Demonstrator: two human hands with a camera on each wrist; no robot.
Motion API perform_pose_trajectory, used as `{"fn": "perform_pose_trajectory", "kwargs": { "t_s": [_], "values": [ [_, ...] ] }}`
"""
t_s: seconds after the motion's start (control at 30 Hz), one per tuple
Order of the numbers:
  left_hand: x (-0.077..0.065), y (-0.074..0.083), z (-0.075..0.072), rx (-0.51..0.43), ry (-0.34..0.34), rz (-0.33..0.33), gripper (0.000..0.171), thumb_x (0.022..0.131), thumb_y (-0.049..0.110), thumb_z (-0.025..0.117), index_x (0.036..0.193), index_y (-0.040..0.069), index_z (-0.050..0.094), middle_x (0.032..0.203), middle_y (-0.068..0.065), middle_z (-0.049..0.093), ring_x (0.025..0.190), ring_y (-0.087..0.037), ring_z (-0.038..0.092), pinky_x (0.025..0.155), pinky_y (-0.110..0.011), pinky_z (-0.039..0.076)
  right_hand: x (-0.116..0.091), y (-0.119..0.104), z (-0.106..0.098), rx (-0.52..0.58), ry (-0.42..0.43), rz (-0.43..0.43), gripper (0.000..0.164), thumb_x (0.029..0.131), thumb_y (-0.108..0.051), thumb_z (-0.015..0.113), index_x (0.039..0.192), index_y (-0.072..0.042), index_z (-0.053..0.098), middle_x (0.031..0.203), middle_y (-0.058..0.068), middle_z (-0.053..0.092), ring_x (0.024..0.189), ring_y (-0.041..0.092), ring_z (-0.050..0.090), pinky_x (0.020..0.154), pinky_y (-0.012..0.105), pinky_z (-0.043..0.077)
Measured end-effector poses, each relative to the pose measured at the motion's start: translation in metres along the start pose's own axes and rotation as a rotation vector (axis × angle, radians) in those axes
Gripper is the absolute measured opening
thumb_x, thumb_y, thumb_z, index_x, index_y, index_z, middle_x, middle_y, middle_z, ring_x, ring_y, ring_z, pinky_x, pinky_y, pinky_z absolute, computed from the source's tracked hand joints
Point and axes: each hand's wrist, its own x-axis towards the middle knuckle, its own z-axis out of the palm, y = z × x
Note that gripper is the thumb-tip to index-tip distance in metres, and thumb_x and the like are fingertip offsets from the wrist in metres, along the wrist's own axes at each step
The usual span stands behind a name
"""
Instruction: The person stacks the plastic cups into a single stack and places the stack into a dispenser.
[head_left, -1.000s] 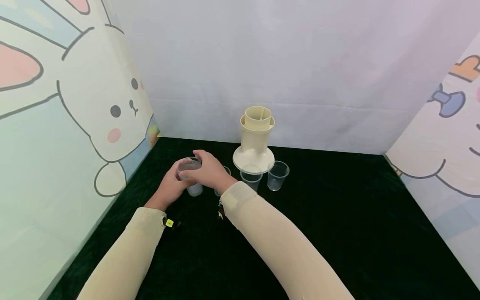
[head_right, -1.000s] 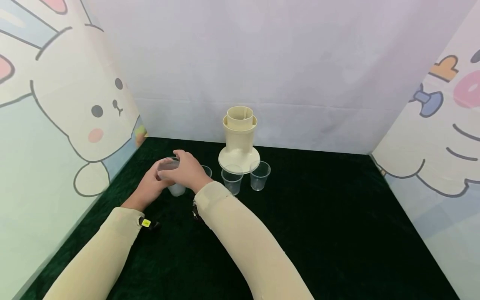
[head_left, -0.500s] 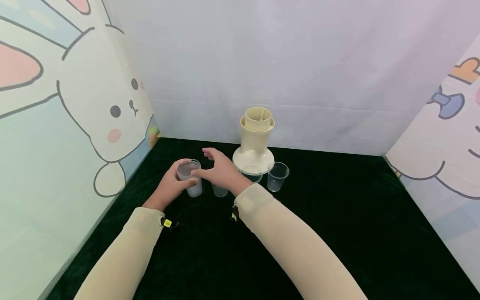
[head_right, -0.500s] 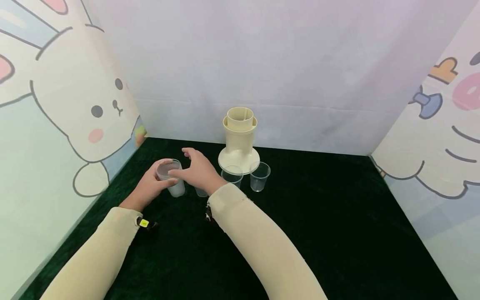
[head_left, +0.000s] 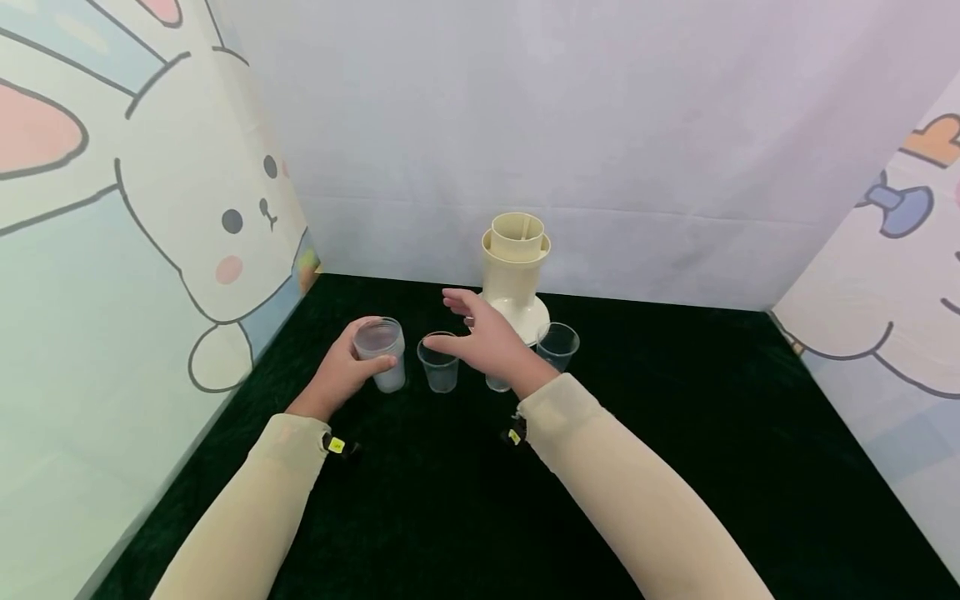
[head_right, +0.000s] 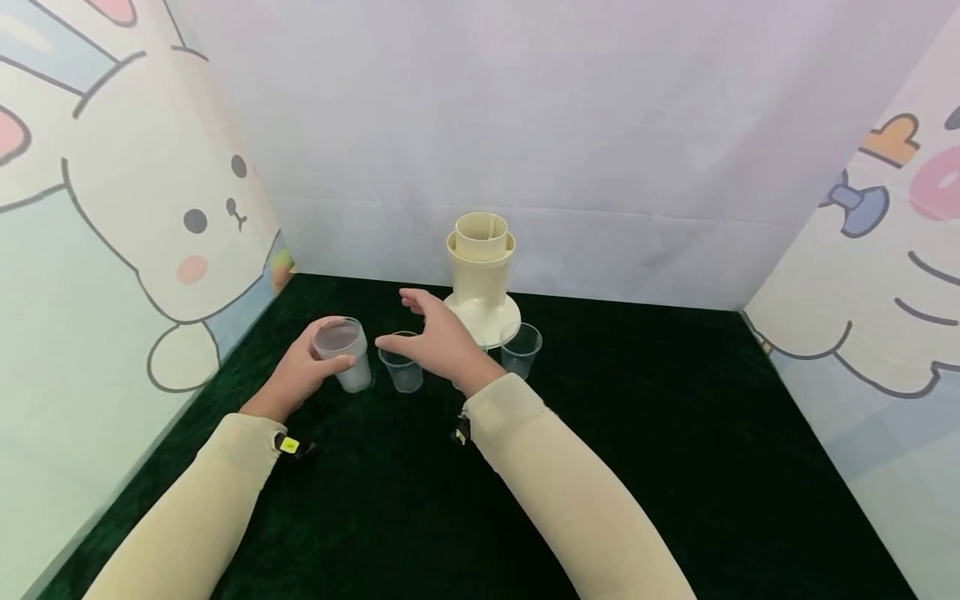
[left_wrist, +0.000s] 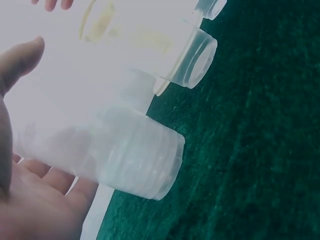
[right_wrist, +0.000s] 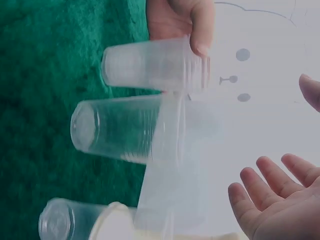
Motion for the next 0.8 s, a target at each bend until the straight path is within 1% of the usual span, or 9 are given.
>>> {"fn": "perform_pose_trajectory", "kwargs": {
  "t_s": [0.17,0.27,0.33,0.5,0.67,0.8],
  "values": [
    [-0.001,0.0,0.0,0.001,-0.002,-0.004,0.084,0.089,0.043,0.081,0.154,0.015,0.035,0.149,-0.013,0.042,0.13,-0.035,0.045,0.111,-0.06,0.037,-0.013,0.004,-0.015,0.022,0.021,0.025,0.08,0.09,-0.047,0.079,0.157,-0.026,0.039,0.156,-0.004,0.045,0.143,0.024,0.042,0.116,0.047,0.036],
    [-0.002,0.0,0.0,0.003,-0.009,0.003,0.083,0.091,0.042,0.079,0.156,0.016,0.034,0.149,-0.014,0.041,0.131,-0.036,0.044,0.111,-0.061,0.036,-0.02,0.011,-0.023,0.046,0.049,0.037,0.084,0.088,-0.051,0.08,0.157,-0.026,0.039,0.157,-0.004,0.045,0.144,0.025,0.041,0.116,0.046,0.036],
    [-0.002,0.0,0.0,0.002,-0.011,0.004,0.082,0.092,0.043,0.078,0.156,0.016,0.033,0.149,-0.014,0.041,0.131,-0.036,0.044,0.11,-0.061,0.037,-0.023,0.017,-0.027,0.067,0.074,0.045,0.084,0.088,-0.052,0.08,0.156,-0.026,0.039,0.156,-0.005,0.045,0.143,0.023,0.042,0.117,0.046,0.035],
    [-0.002,-0.001,0.0,-0.002,-0.009,-0.002,0.082,0.091,0.044,0.079,0.155,0.018,0.035,0.148,-0.013,0.042,0.13,-0.036,0.045,0.11,-0.061,0.037,-0.034,0.031,-0.037,0.117,0.132,0.054,0.082,0.089,-0.047,0.08,0.157,-0.023,0.04,0.155,-0.003,0.046,0.142,0.018,0.042,0.118,0.044,0.033],
    [-0.002,-0.001,0.0,-0.002,-0.011,-0.004,0.084,0.09,0.044,0.08,0.155,0.018,0.035,0.148,-0.012,0.042,0.131,-0.035,0.045,0.11,-0.061,0.037,-0.045,0.039,-0.045,0.16,0.18,0.056,0.086,0.088,-0.05,0.081,0.157,-0.019,0.039,0.155,0.001,0.047,0.143,0.018,0.043,0.118,0.044,0.033],
    [-0.001,-0.002,0.0,-0.006,-0.011,-0.002,0.083,0.091,0.043,0.08,0.156,0.019,0.034,0.149,-0.012,0.042,0.131,-0.035,0.044,0.111,-0.06,0.036,-0.054,0.043,-0.051,0.185,0.215,0.053,0.086,0.087,-0.05,0.081,0.157,-0.019,0.04,0.155,0.001,0.047,0.143,0.018,0.043,0.117,0.044,0.034]
  ]
}}
